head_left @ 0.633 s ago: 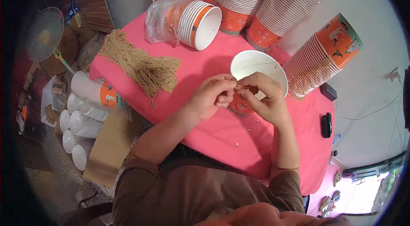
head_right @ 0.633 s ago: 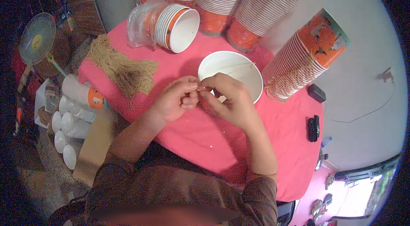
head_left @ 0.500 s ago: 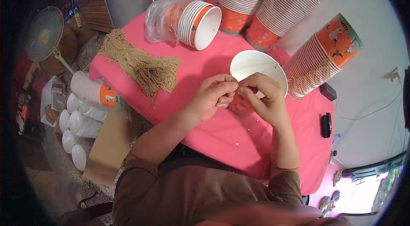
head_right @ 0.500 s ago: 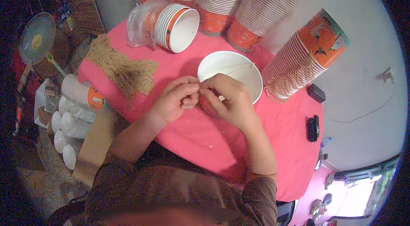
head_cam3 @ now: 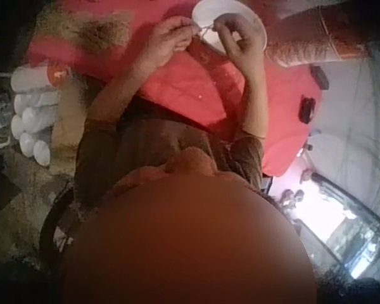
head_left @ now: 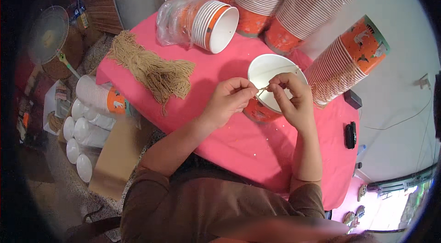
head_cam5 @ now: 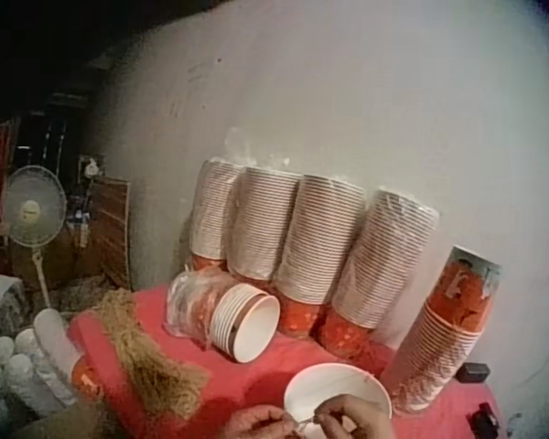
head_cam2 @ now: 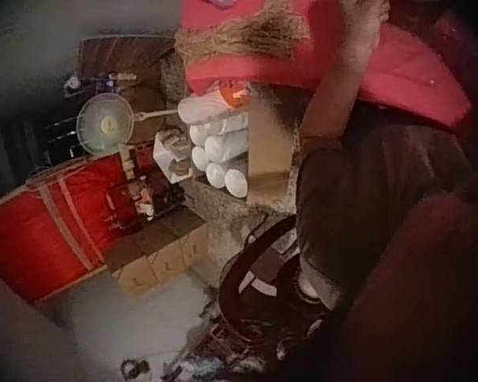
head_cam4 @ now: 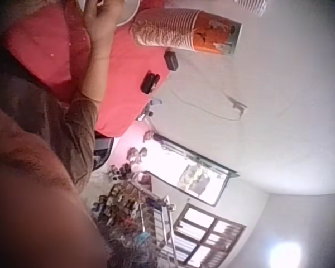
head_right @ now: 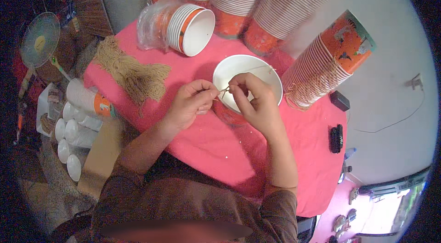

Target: Attaching string handles to paper buckets at a workstation.

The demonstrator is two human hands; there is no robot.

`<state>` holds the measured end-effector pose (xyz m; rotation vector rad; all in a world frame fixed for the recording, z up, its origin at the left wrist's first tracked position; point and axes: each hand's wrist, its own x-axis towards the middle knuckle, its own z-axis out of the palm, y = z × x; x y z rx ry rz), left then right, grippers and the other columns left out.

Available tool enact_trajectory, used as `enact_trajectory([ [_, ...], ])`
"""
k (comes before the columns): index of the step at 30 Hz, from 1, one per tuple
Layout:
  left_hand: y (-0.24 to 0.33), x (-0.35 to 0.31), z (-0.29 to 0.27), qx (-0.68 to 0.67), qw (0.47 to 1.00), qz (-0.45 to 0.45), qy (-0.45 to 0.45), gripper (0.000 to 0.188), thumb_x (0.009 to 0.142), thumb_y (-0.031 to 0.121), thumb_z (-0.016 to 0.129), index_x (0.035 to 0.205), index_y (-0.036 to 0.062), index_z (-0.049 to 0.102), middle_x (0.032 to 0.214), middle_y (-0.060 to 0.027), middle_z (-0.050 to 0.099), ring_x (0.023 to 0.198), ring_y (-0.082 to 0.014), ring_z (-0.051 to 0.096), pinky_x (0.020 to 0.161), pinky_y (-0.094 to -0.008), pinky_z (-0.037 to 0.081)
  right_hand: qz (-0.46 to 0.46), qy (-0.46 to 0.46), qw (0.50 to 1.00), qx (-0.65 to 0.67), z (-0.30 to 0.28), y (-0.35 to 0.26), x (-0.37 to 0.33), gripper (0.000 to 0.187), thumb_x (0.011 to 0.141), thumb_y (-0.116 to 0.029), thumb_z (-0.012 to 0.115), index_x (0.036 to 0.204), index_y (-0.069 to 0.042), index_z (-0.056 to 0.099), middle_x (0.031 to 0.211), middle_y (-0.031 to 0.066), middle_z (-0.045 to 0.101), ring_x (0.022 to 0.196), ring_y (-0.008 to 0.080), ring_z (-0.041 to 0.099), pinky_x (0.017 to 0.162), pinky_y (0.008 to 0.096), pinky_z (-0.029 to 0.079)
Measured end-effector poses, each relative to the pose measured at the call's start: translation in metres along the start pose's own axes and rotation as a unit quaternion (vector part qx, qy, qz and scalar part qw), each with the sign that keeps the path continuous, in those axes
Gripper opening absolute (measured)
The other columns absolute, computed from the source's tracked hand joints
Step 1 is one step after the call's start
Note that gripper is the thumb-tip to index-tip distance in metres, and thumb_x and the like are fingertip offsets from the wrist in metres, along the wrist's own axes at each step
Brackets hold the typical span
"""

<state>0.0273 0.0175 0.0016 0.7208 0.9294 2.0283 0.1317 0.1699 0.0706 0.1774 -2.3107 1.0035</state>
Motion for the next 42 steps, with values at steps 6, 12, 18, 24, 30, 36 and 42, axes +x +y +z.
enact_trajectory([
  [6, -0.005, -0.002, -0.002, 0.049, 0.999, 0.018, 0.016, 0.01, 0.095, 0.013, 0.059, 0.096, 0.0035, 0.061, 0.072, 0.0063, 0.052, 0.056, -0.0004, 0.04, 0.048, -0.0177, 0.03, 0.025, 0.004, 1.0, 0.017, -0.001, 0.001, 0.001, 0.005, 0.089, 0.004, 0.057, 0.093, 0.003, 0.056, 0.08, 0.0084, 0.063, 0.071, 0.0136, 0.063, 0.062, 0.0261, 0.048],
  [12, -0.012, -0.005, 0.007, 0.136, 0.986, 0.088, 0.039, 0.005, 0.094, 0.011, 0.06, 0.094, 0.0062, 0.061, 0.075, 0.0075, 0.052, 0.06, -0.0009, 0.04, 0.053, -0.0173, 0.031, -0.057, 0.052, 0.99, -0.121, 0.001, 0.006, 0.001, 0.008, 0.087, 0.001, 0.06, 0.093, 0.0, 0.056, 0.078, 0.0121, 0.061, 0.068, 0.0198, 0.062, 0.061, 0.0289, 0.047],
  [18, -0.008, -0.011, 0.0, 0.266, 0.946, 0.181, 0.039, 0.009, 0.09, 0.007, 0.064, 0.096, 0.0004, 0.063, 0.087, -0.0003, 0.06, 0.076, -0.0051, 0.055, 0.064, -0.0211, 0.046, -0.006, 0.011, 0.996, -0.086, -0.002, -0.004, -0.002, 0.007, 0.087, 0.0, 0.061, 0.092, -0.001, 0.057, 0.08, 0.0127, 0.062, 0.069, 0.0213, 0.062, 0.058, 0.0315, 0.048],
  [24, 0.011, -0.014, 0.013, 0.313, 0.917, 0.242, 0.044, 0.008, 0.091, 0.006, 0.062, 0.095, -0.0008, 0.063, 0.085, -0.0008, 0.057, 0.067, -0.0063, 0.051, 0.061, -0.021, 0.043, -0.035, 0.017, 0.997, -0.062, 0.003, -0.013, -0.005, 0.006, 0.087, 0.001, 0.061, 0.091, 0.0, 0.057, 0.081, 0.0124, 0.062, 0.067, 0.022, 0.062, 0.056, 0.0312, 0.048],
  [30, 0.005, -0.023, 0.006, -0.16, 0.974, -0.144, -0.066, 0.016, 0.097, 0.022, 0.055, 0.101, 0.0078, 0.06, 0.082, 0.0014, 0.059, 0.055, -0.0024, 0.036, 0.047, -0.019, 0.026, -0.168, -0.071, 0.977, -0.112, 0.003, -0.015, -0.004, 0.023, 0.072, -0.002, 0.07, 0.092, -0.001, 0.059, 0.084, 0.0118, 0.06, 0.077, 0.0317, 0.06, 0.067, 0.0405, 0.048],
  [36, -0.01, -0.023, -0.005, -0.267, 0.943, -0.19, -0.06, 0.009, 0.095, 0.02, 0.058, 0.095, 0.0122, 0.061, 0.077, 0.0036, 0.055, 0.054, -0.0035, 0.037, 0.046, -0.0187, 0.027, -0.238, -0.117, 0.949, -0.17, 0.006, -0.023, -0.01, 0.028, 0.068, -0.001, 0.07, 0.095, -0.001, 0.063, 0.089, 0.0112, 0.06, 0.077, 0.0282, 0.059, 0.066, 0.0371, 0.048],
  [42, -0.012, -0.032, -0.006, -0.251, 0.957, -0.143, -0.027, 0.007, 0.095, 0.017, 0.059, 0.094, 0.0104, 0.061, 0.073, 0.0045, 0.051, 0.057, -0.0024, 0.04, 0.047, -0.0177, 0.029, -0.205, -0.092, 0.952, -0.206, 0.008, -0.029, -0.021, 0.028, 0.069, -0.009, 0.069, 0.095, -0.001, 0.064, 0.087, 0.0119, 0.06, 0.077, 0.0293, 0.06, 0.069, 0.0391, 0.048],
])
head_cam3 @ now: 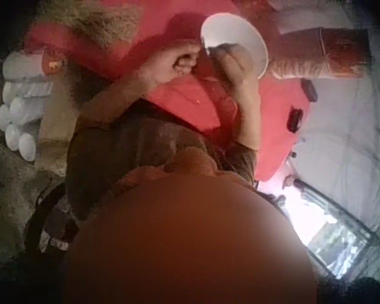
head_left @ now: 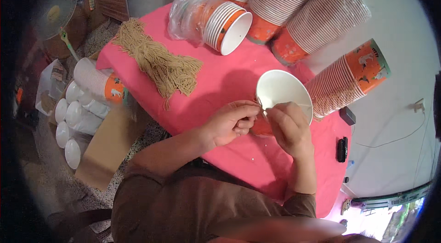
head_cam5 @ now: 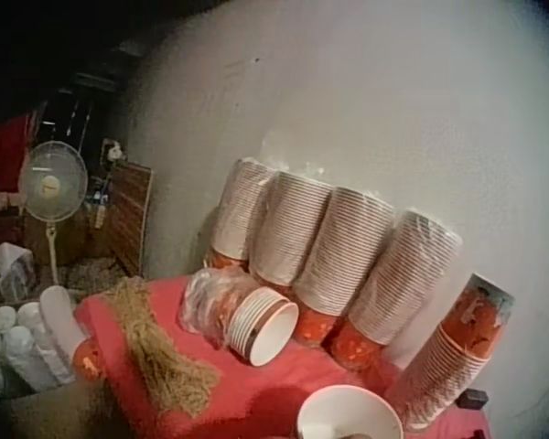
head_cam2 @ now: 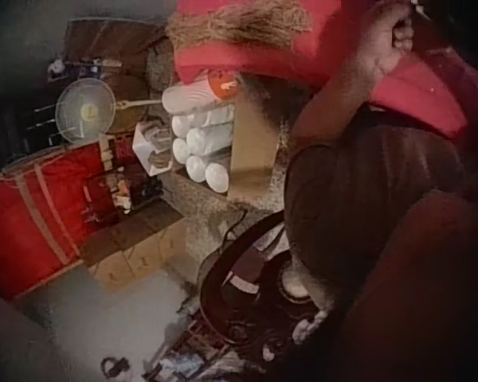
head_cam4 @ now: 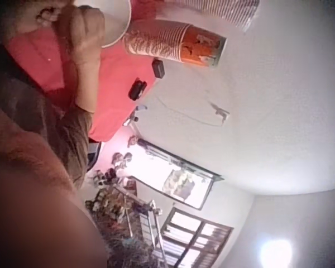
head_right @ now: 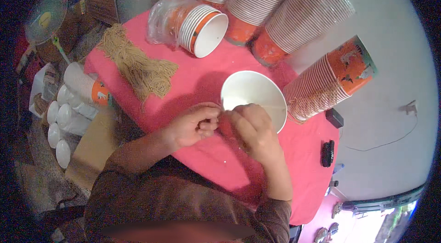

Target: Attaching string handles to paper buckets at a workstation.

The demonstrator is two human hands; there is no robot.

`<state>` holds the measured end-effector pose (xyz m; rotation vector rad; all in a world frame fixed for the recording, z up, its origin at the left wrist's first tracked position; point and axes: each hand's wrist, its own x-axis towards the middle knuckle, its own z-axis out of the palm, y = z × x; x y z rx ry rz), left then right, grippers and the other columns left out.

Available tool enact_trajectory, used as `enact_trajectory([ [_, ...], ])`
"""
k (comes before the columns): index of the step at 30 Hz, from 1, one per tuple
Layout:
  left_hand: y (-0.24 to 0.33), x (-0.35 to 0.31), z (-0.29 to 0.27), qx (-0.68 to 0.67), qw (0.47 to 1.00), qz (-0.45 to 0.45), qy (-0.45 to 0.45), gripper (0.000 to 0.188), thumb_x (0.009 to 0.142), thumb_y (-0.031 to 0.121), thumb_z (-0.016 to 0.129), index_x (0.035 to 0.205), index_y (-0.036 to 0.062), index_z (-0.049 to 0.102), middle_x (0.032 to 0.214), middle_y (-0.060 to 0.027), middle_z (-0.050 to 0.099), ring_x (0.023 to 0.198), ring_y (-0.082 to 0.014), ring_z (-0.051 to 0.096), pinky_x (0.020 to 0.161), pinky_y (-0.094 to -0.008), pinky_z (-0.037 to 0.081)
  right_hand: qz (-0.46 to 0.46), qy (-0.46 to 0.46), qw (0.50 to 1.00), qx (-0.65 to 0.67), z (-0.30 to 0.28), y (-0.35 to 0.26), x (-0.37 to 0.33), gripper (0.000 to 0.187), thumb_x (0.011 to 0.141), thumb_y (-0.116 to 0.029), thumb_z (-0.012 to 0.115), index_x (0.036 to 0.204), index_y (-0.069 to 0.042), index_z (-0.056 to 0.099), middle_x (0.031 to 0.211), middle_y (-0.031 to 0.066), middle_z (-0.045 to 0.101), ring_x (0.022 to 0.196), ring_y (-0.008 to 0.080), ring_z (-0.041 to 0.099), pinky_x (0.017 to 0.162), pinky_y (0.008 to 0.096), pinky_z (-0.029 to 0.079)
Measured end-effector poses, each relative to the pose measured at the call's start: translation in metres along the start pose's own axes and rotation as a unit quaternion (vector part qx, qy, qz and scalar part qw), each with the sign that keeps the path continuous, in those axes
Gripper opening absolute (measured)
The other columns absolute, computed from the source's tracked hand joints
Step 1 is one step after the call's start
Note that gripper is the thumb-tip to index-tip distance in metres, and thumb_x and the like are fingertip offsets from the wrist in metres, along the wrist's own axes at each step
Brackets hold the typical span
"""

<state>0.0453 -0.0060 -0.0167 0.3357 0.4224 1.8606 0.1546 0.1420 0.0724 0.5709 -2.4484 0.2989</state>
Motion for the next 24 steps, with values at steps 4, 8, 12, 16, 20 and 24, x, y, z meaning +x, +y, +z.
enact_trajectory([
  [4, 0.001, -0.009, 0.003, 0.141, 0.987, 0.071, 0.038, 0.006, 0.095, 0.014, 0.056, 0.096, 0.0084, 0.059, 0.075, 0.0038, 0.051, 0.059, -0.0045, 0.042, 0.05, -0.0193, 0.033, 0.047, 0.013, 0.998, -0.031, 0.002, -0.002, -0.002, 0.024, 0.07, -0.01, 0.07, 0.091, -0.002, 0.063, 0.08, 0.0109, 0.058, 0.072, 0.0294, 0.059, 0.063, 0.0395, 0.047],
  [8, -0.003, -0.017, 0.0, 0.263, 0.958, 0.094, 0.062, 0.009, 0.095, 0.013, 0.056, 0.1, 0.0059, 0.059, 0.077, 0.0026, 0.053, 0.064, -0.0063, 0.046, 0.058, -0.0226, 0.039, 0.036, -0.015, 0.999, -0.025, 0.001, -0.008, 0.003, 0.02, 0.07, -0.011, 0.071, 0.087, -0.003, 0.062, 0.077, 0.0089, 0.056, 0.067, 0.028, 0.057, 0.058, 0.0387, 0.046],
  [12, -0.003, -0.02, 0.0, 0.212, 0.976, 0.03, 0.035, 0.01, 0.094, 0.013, 0.056, 0.1, 0.0057, 0.058, 0.075, 0.0033, 0.05, 0.063, -0.0065, 0.044, 0.057, -0.0233, 0.039, -0.003, -0.038, 0.999, -0.031, 0.003, -0.013, 0.004, 0.02, 0.067, -0.012, 0.07, 0.084, -0.005, 0.061, 0.076, 0.0066, 0.054, 0.067, 0.0243, 0.055, 0.057, 0.036, 0.045],
  [16, -0.006, -0.023, 0.0, 0.115, 0.993, 0.002, 0.017, 0.007, 0.095, 0.014, 0.056, 0.098, 0.0082, 0.057, 0.071, 0.0057, 0.045, 0.061, -0.0055, 0.04, 0.055, -0.022, 0.035, -0.053, -0.067, 0.995, -0.055, 0.005, -0.011, 0.003, 0.02, 0.067, -0.014, 0.066, 0.084, -0.005, 0.061, 0.078, 0.0051, 0.055, 0.069, 0.0221, 0.055, 0.057, 0.0357, 0.046],
  [20, -0.013, -0.024, 0.001, -0.02, 0.999, -0.001, 0.044, 0.006, 0.096, 0.018, 0.057, 0.093, 0.0126, 0.057, 0.07, 0.0076, 0.04, 0.06, -0.0034, 0.036, 0.052, -0.0195, 0.029, -0.059, -0.067, 0.995, -0.055, 0.008, -0.008, 0.004, 0.019, 0.068, -0.014, 0.064, 0.084, -0.005, 0.061, 0.08, 0.0052, 0.055, 0.071, 0.0218, 0.056, 0.059, 0.0357, 0.046],
  [24, -0.01, -0.021, 0.003, -0.073, 0.996, -0.025, 0.04, 0.006, 0.096, 0.018, 0.056, 0.091, 0.0143, 0.055, 0.07, 0.0081, 0.038, 0.059, -0.0032, 0.036, 0.051, -0.0197, 0.028, -0.074, -0.044, 0.996, -0.024, 0.005, -0.005, 0.005, 0.026, 0.061, -0.009, 0.073, 0.084, -0.004, 0.061, 0.077, 0.0067, 0.056, 0.066, 0.0242, 0.054, 0.056, 0.0357, 0.043],
])
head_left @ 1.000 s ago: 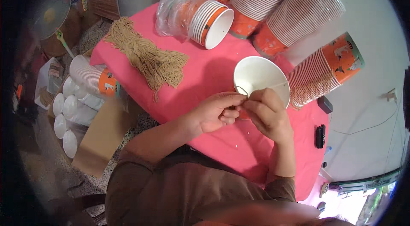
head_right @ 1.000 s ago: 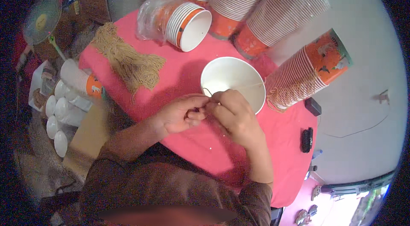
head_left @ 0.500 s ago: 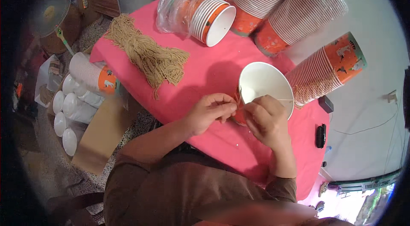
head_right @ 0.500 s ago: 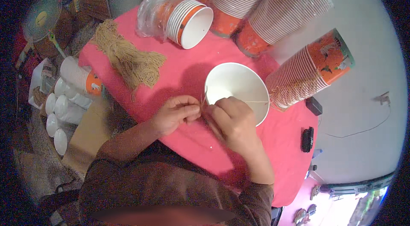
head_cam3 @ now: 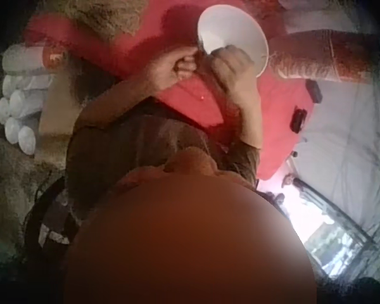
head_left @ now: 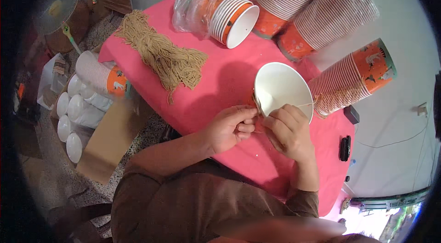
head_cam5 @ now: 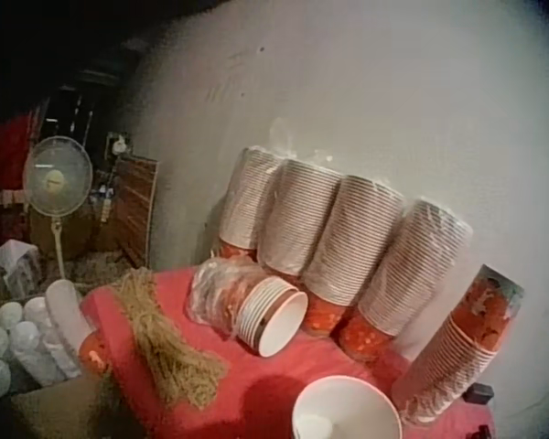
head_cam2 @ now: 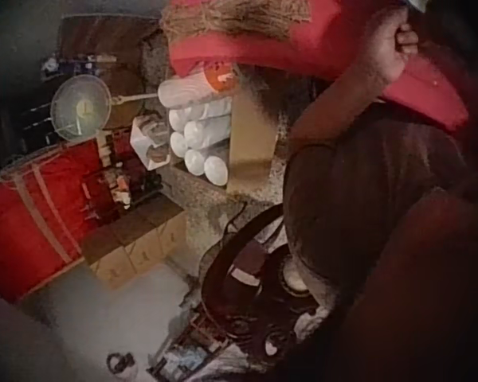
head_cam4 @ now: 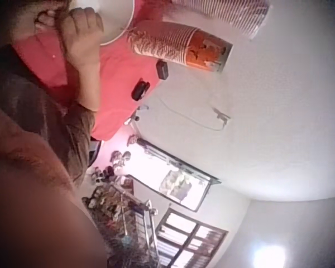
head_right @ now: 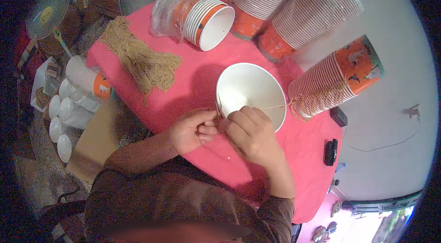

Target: Attaching string handles to paper buckets at a workstation.

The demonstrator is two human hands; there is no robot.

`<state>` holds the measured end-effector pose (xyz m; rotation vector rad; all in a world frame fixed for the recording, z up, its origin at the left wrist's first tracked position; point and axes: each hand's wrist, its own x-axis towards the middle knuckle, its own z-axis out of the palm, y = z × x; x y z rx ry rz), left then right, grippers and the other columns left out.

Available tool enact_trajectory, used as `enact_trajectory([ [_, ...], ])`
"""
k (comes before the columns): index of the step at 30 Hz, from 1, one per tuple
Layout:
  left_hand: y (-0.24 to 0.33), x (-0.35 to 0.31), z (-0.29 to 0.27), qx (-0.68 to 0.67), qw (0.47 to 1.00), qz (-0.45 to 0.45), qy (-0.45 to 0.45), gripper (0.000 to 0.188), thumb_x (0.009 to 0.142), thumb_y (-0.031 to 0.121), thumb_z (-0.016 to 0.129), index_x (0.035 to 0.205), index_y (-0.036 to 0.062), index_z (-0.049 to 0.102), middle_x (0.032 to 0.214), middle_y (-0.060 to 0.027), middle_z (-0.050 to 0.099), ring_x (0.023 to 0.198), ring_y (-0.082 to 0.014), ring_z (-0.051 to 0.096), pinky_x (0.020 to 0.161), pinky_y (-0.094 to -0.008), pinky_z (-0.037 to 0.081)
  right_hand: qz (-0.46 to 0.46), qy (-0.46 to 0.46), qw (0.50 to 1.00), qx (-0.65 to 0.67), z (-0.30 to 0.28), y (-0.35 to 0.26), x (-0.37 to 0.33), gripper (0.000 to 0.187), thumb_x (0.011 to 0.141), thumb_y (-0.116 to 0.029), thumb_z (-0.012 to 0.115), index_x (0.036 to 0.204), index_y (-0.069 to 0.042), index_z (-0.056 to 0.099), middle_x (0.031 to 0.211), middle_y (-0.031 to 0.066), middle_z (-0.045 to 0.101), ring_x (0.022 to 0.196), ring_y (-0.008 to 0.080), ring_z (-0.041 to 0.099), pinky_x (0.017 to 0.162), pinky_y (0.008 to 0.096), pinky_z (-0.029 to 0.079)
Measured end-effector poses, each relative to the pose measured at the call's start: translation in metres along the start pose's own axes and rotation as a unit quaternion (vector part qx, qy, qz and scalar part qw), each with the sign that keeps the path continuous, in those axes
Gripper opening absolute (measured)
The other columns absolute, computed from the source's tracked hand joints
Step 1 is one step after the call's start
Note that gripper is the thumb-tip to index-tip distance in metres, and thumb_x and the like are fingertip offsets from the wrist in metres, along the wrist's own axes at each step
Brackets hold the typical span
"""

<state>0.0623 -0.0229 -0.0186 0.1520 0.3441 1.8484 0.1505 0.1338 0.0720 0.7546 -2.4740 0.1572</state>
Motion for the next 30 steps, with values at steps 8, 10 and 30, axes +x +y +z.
enact_trajectory([
  [8, 0.005, -0.007, -0.006, 0.099, 0.994, 0.008, -0.051, 0.004, 0.096, 0.015, 0.056, 0.095, 0.0113, 0.057, 0.069, 0.0074, 0.041, 0.059, -0.0034, 0.038, 0.05, -0.02, 0.03, -0.001, 0.019, 0.999, -0.027, 0.003, 0.002, -0.003, 0.029, 0.06, -0.011, 0.073, 0.086, -0.005, 0.061, 0.08, 0.0068, 0.058, 0.069, 0.0248, 0.056, 0.059, 0.0364, 0.044],
  [10, 0.002, -0.009, -0.005, 0.114, 0.993, 0.007, -0.041, 0.004, 0.096, 0.014, 0.057, 0.097, 0.0102, 0.057, 0.069, 0.0072, 0.042, 0.059, -0.0034, 0.039, 0.05, -0.02, 0.031, -0.008, 0.009, 1.0, -0.024, 0.002, 0.001, -0.003, 0.029, 0.06, -0.011, 0.073, 0.086, -0.005, 0.062, 0.081, 0.0071, 0.058, 0.07, 0.0249, 0.057, 0.06, 0.0365, 0.045],
  [30, -0.002, -0.003, 0.007, -0.047, 0.992, 0.1, 0.059, 0.012, 0.094, 0.022, 0.057, 0.085, 0.0168, 0.052, 0.069, 0.0105, 0.039, 0.057, -0.0023, 0.032, 0.051, -0.02, 0.028, -0.004, -0.023, 1.0, -0.009, -0.004, -0.008, -0.001, 0.023, 0.062, -0.011, 0.069, 0.083, -0.006, 0.064, 0.085, 0.0047, 0.058, 0.075, 0.0238, 0.056, 0.065, 0.0363, 0.045],
])
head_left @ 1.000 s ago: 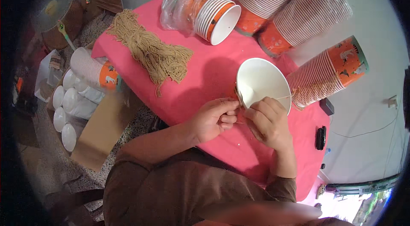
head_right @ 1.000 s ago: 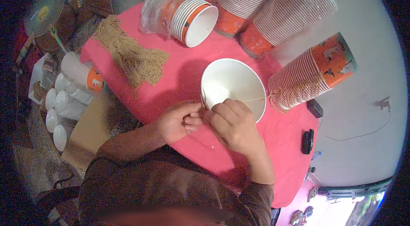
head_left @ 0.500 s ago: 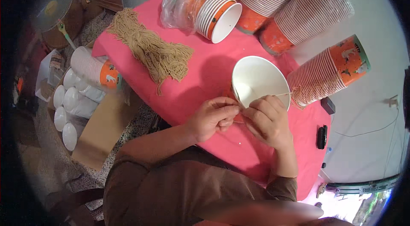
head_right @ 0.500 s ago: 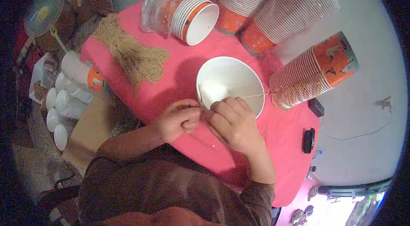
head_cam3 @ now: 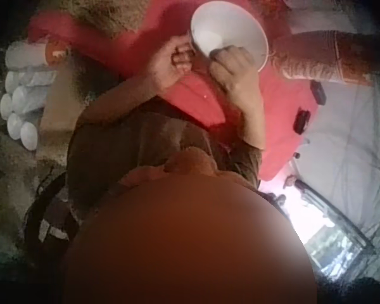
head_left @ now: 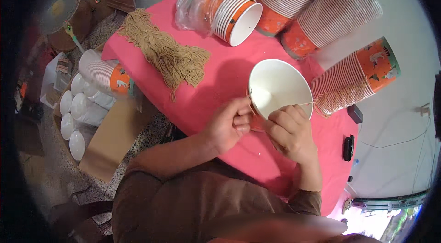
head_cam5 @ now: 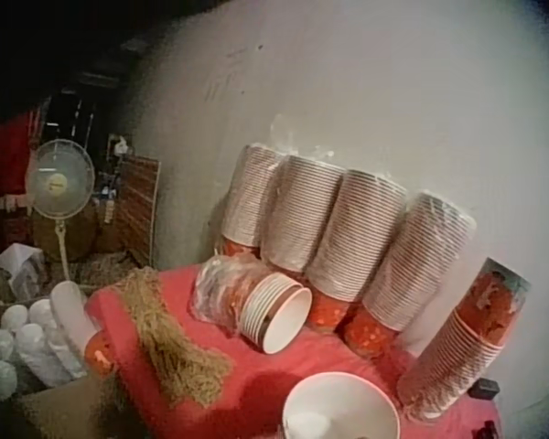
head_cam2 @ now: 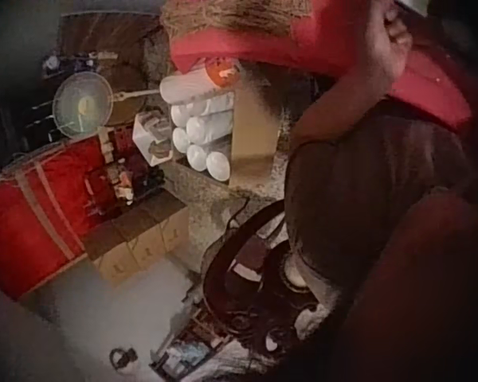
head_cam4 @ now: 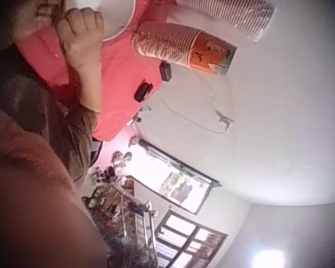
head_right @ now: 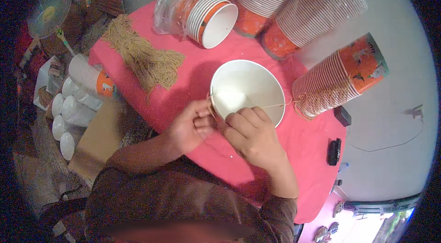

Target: Attaching string handles to paper buckets at a workstation.

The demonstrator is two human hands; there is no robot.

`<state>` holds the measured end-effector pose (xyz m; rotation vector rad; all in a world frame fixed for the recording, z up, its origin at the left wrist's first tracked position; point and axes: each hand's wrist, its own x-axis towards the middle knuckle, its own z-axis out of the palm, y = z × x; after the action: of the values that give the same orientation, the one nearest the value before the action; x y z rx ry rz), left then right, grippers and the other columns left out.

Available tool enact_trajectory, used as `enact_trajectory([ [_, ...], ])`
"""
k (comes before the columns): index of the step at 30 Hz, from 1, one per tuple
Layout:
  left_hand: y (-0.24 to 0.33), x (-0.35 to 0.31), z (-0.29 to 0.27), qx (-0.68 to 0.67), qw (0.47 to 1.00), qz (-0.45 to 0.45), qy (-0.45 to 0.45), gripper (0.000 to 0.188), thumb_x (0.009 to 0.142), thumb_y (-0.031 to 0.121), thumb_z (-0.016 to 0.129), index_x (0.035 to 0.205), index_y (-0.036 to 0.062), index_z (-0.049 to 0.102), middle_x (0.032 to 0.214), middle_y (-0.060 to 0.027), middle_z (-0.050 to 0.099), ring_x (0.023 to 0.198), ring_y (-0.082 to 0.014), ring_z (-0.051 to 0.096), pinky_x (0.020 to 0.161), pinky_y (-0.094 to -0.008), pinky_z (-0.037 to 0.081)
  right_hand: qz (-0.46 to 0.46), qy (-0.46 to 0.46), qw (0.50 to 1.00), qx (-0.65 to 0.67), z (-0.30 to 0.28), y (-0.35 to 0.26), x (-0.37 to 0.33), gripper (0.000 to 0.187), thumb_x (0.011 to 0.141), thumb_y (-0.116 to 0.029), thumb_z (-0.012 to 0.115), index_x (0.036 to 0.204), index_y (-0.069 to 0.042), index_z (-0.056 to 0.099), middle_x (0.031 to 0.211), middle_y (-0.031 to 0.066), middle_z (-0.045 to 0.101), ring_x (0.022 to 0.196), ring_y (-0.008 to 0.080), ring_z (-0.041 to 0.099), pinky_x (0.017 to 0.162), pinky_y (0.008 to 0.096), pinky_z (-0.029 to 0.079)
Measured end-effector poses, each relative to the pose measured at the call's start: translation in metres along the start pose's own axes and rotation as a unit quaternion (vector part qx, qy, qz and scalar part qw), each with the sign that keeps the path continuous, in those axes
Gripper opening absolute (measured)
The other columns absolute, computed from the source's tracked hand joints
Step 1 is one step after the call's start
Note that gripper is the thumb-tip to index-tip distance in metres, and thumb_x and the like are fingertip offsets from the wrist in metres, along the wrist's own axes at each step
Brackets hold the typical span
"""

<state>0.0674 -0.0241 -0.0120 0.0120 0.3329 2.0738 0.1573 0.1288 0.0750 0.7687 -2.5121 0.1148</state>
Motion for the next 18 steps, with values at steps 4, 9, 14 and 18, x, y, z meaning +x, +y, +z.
enact_trajectory([
  [4, 0.018, 0.014, -0.008, 0.047, 0.998, 0.036, 0.02, 0.011, 0.092, 0.022, 0.058, 0.084, 0.0168, 0.052, 0.068, 0.0105, 0.038, 0.055, -0.0025, 0.031, 0.05, -0.0196, 0.027, 0.002, -0.003, 1.0, 0.008, -0.007, -0.002, 0.0, 0.023, 0.06, -0.009, 0.07, 0.082, -0.006, 0.064, 0.083, 0.0047, 0.058, 0.075, 0.0241, 0.057, 0.064, 0.0367, 0.046],
  [9, 0.022, 0.021, -0.011, 0.07, 0.996, 0.005, 0.056, 0.01, 0.091, 0.021, 0.06, 0.085, 0.0168, 0.053, 0.068, 0.0098, 0.039, 0.054, -0.0032, 0.031, 0.048, -0.0206, 0.026, 0.02, 0.004, 1.0, 0.021, -0.018, 0.0, -0.001, 0.02, 0.064, -0.011, 0.067, 0.082, -0.005, 0.063, 0.083, 0.0057, 0.058, 0.075, 0.0237, 0.057, 0.065, 0.0366, 0.047],
  [14, 0.023, 0.027, -0.025, 0.104, 0.993, -0.015, -0.045, 0.009, 0.09, 0.019, 0.061, 0.086, 0.016, 0.054, 0.069, 0.0086, 0.041, 0.054, -0.004, 0.032, 0.046, -0.0211, 0.025, 0.166, 0.021, 0.983, 0.078, -0.029, -0.001, -0.008, 0.022, 0.069, -0.001, 0.069, 0.09, -0.003, 0.062, 0.07, 0.0094, 0.061, 0.06, 0.027, 0.063, 0.054, 0.0354, 0.048],
  [18, 0.007, 0.017, -0.009, 0.107, 0.993, -0.039, -0.009, 0.009, 0.091, 0.021, 0.062, 0.089, 0.0146, 0.057, 0.074, 0.0069, 0.046, 0.055, -0.0037, 0.036, 0.047, -0.0196, 0.027, 0.273, -0.092, 0.953, 0.09, -0.035, -0.031, -0.002, 0.026, 0.073, -0.004, 0.072, 0.096, -0.004, 0.06, 0.066, 0.0069, 0.06, 0.055, 0.0201, 0.06, 0.051, 0.0307, 0.045],
])
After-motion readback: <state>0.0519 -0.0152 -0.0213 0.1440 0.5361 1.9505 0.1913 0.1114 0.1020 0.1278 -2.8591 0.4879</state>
